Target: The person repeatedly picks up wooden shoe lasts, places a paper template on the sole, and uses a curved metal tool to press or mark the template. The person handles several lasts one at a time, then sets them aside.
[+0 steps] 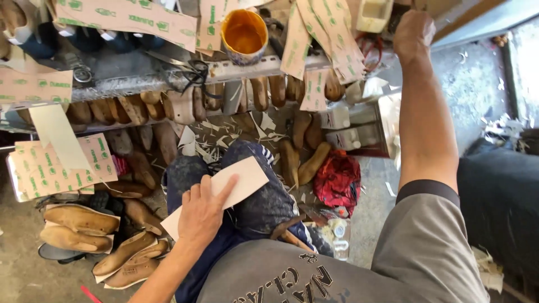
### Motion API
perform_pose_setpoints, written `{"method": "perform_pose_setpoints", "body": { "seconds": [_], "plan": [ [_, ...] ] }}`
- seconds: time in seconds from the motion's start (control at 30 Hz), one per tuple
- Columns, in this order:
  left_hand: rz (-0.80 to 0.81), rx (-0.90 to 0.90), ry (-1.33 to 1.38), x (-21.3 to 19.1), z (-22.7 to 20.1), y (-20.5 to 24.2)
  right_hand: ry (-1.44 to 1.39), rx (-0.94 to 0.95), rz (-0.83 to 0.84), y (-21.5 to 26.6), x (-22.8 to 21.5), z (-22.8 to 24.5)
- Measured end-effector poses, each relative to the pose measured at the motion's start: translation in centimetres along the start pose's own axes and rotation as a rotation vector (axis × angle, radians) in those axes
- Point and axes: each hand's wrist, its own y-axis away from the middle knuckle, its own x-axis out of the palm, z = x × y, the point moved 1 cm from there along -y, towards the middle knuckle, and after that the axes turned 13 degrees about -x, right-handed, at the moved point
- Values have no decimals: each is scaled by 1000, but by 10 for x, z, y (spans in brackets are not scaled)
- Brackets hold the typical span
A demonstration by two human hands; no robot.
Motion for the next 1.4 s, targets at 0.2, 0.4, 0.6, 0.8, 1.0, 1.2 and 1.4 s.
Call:
{"method": "perform_pose_setpoints", "body": {
  "seconds": [0.2, 0.4, 0.6, 0.8, 1.0, 1.2, 1.4],
  "plan": [
    [50, 16, 3, 1, 0, -5, 116, 79, 367, -14, -17, 28],
    [50, 39, 26, -1, -1, -11, 150, 111, 403, -21, -7, 6],
    [33, 38, 17, -6, 0, -10, -23, 109, 406, -7, -19, 12],
    [41, 40, 8, -8, 0, -11, 89, 85, 390, -12, -10, 7],
    [43, 43, 8, -9, 0, -12, 54, 116, 414, -16, -16, 9],
    [20, 44, 26, -9, -1, -12, 245, 89, 310, -27, 25, -17],
    [23, 45, 30, -10, -1, -14, 47, 108, 239, -20, 5, -9]
  ]
}}
